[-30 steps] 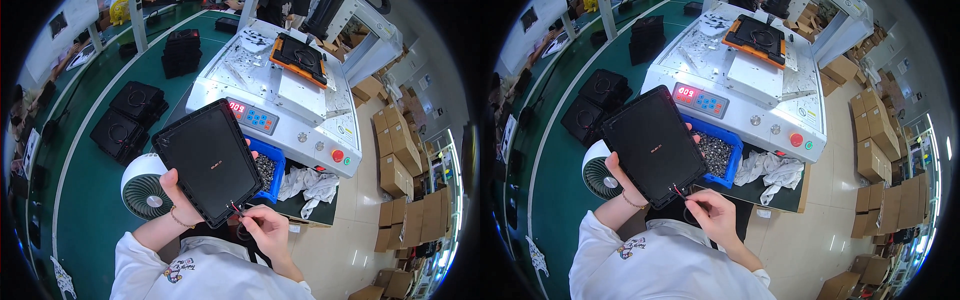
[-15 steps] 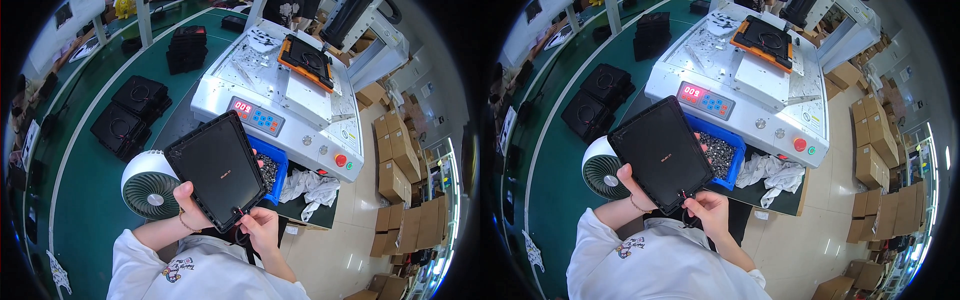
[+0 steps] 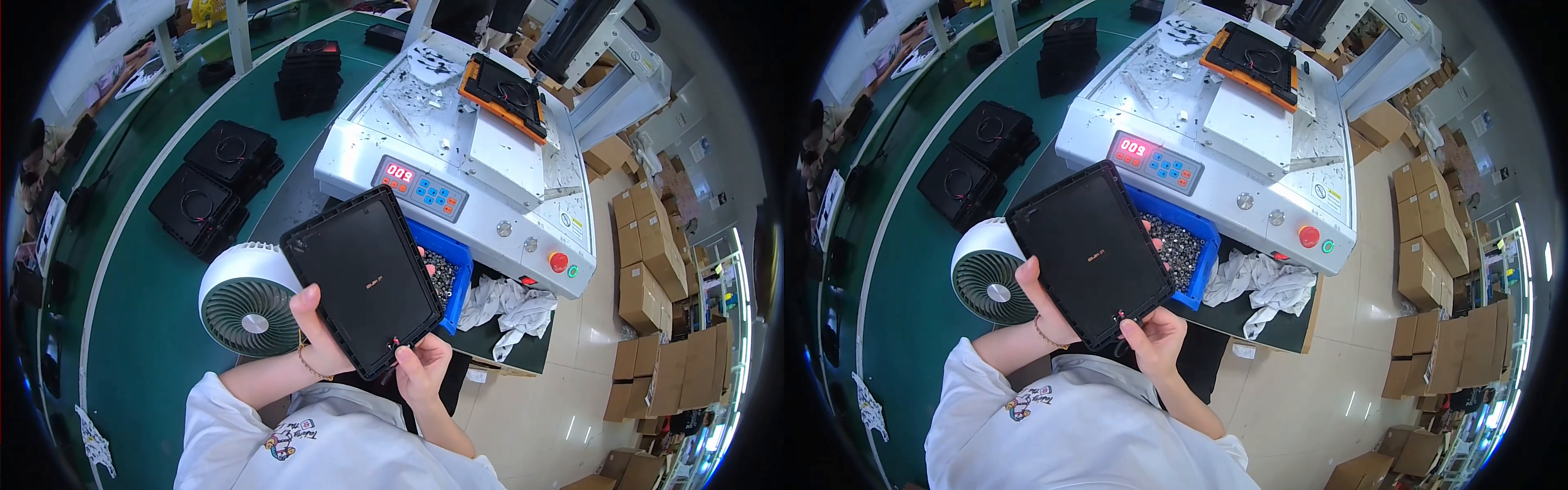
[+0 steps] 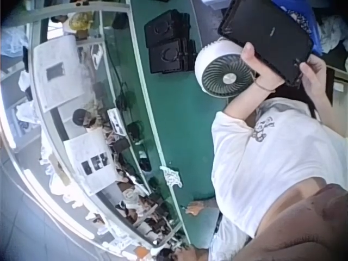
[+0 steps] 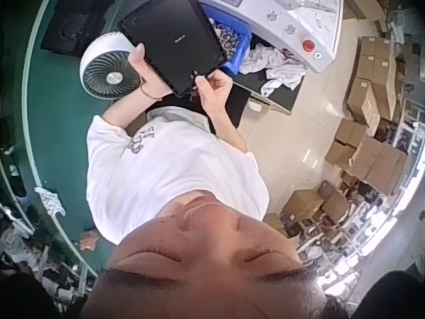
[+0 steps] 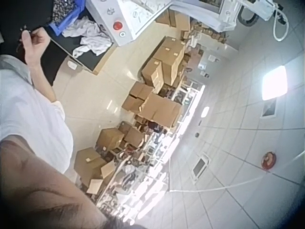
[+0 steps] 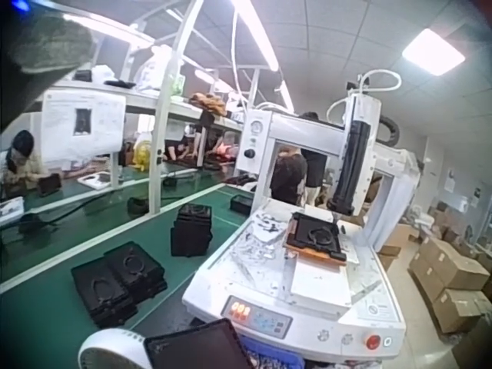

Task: Manually assembling electronic components into plastic housings and processing them through an automated machine.

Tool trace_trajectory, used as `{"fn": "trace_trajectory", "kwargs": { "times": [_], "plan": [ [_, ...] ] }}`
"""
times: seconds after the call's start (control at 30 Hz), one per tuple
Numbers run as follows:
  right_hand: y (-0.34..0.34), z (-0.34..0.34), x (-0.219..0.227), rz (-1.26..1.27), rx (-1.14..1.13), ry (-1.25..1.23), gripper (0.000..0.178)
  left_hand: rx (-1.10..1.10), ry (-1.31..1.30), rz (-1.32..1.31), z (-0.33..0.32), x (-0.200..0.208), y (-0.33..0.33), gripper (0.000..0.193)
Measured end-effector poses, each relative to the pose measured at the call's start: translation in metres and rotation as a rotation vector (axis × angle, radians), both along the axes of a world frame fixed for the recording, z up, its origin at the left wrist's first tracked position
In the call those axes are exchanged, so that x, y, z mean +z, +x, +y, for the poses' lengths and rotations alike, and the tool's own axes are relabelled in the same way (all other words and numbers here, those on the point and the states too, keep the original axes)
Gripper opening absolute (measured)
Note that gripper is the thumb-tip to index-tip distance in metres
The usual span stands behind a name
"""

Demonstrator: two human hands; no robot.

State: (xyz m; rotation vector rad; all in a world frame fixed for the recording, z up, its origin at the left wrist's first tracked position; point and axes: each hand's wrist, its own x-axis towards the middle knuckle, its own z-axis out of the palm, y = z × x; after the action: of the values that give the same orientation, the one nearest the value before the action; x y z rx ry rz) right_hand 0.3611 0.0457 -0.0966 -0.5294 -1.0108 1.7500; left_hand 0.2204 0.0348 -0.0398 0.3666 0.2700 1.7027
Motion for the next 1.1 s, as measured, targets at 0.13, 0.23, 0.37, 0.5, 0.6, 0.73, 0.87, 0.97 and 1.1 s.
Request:
{"fn": "trace_trajectory", "kwargs": {
  "times": [0.13, 0.23, 0.37, 0.5, 0.6, 0.73, 0.87, 0.97, 1.1],
  "plan": [
    [0.011, 0.006, -0.003, -0.039, 0.115, -0.044, 0.016, -0.024, 0.024, 0.045, 0.002, 0.0, -0.002, 0.099],
    [0.011, 0.01, 0.003, -0.056, 0.138, -0.045, 0.015, 0.011, 0.048, 0.051, 0.003, 0.006, 0.005, 0.099],
    [0.011, 0.016, 0.009, -0.035, 0.261, -0.072, 0.018, 0.089, 0.047, 0.025, -0.006, 0.017, 0.003, 0.097],
    [0.015, 0.029, 0.011, 0.066, 0.373, 0.102, 0.058, 0.303, -0.036, 0.239, -0.03, 0.049, -0.022, 0.09],
    [0.03, 0.035, 0.016, 0.064, 0.271, 0.146, 0.059, 0.601, -0.123, 0.169, -0.073, 0.07, -0.046, 0.082],
    [0.039, 0.038, 0.014, 0.088, 0.254, 0.181, 0.051, 1.095, -0.265, 0.302, -0.194, 0.024, -0.121, 0.052],
    [0.037, 0.039, 0.007, 0.102, 0.302, 0.156, 0.047, 1.199, -0.641, 0.289, -0.294, -0.027, -0.139, 0.057],
    [0.034, 0.039, 0.002, 0.12, 0.341, 0.124, 0.041, 1.067, -0.648, 0.112, -0.36, -0.059, -0.131, 0.074],
    [0.031, 0.041, -0.003, 0.142, 0.415, 0.1, 0.032, 1.023, -0.656, 0.101, -0.416, -0.067, -0.119, 0.082]
  ]
}}
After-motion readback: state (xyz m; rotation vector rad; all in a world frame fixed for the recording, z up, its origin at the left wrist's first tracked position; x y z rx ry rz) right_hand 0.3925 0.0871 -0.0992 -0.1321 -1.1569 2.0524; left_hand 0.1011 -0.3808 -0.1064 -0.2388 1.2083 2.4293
